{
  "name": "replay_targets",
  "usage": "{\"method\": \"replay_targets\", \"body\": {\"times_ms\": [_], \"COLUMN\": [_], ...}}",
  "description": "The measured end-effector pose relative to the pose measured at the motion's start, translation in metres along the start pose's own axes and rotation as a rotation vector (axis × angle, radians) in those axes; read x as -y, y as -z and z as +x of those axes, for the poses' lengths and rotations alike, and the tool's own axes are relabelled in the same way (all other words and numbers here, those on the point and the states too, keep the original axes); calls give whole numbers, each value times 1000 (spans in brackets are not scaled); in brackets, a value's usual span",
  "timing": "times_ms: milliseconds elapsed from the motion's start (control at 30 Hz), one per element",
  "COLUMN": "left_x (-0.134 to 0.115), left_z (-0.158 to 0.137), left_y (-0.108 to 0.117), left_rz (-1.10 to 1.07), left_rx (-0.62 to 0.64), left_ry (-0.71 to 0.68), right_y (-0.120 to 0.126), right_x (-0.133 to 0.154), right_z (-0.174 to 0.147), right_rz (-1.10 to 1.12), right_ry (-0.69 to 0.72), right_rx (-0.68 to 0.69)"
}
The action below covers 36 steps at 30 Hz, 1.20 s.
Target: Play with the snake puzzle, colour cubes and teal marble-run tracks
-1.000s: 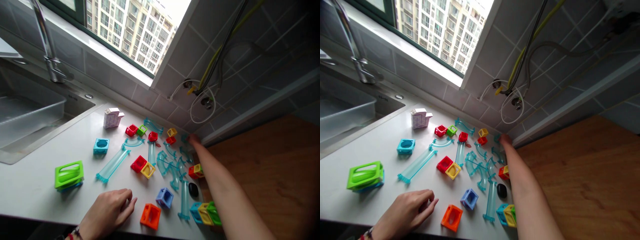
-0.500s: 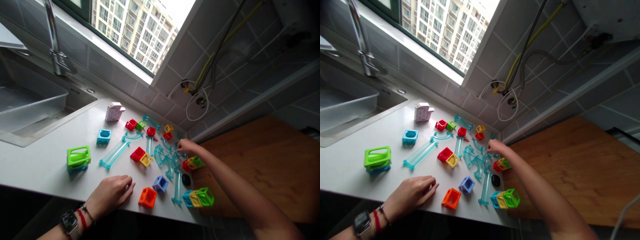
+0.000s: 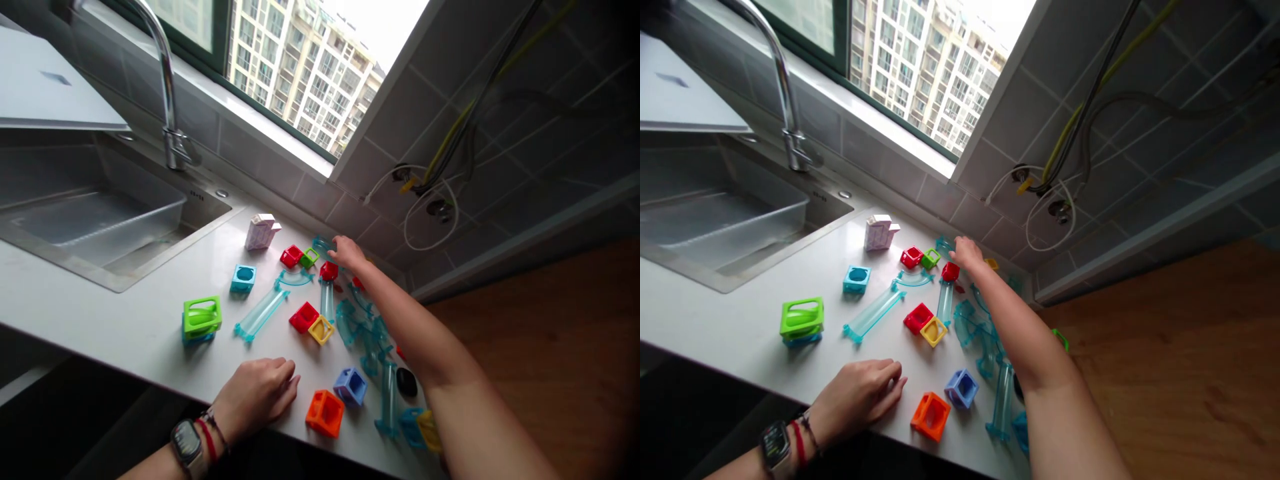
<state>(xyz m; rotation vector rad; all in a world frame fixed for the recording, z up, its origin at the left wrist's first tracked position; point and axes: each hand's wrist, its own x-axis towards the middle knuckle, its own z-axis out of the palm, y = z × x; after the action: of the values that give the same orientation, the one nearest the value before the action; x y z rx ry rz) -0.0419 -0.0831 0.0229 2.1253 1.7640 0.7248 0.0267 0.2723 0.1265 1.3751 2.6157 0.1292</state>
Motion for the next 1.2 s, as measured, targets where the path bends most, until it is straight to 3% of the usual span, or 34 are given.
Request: {"method": "replay_targets", "body": {"times_ms": [200, 533, 867, 1033, 1200], "left_x": [-1, -1, -4, -4, -5], "left_z": [-2, -3, -3, -1, -1], "left_y": [-4, -7, 2, 3, 5], "left_rz": [13, 21, 30, 42, 44], "left_rx": [-25, -12, 59, 75, 76], "left_ry": [-6, -5, 26, 36, 42], "right_y": [-24, -44, -22, -5, -2], "right_x": [-4, -15, -39, -54, -44], "right_z": [34, 47, 44, 20, -8], "right_rz": [3, 13, 77, 63, -38], "right_ry": [-127, -188, -171, -143, -142], "right_rx": [87, 148, -11, -22, 7]}}
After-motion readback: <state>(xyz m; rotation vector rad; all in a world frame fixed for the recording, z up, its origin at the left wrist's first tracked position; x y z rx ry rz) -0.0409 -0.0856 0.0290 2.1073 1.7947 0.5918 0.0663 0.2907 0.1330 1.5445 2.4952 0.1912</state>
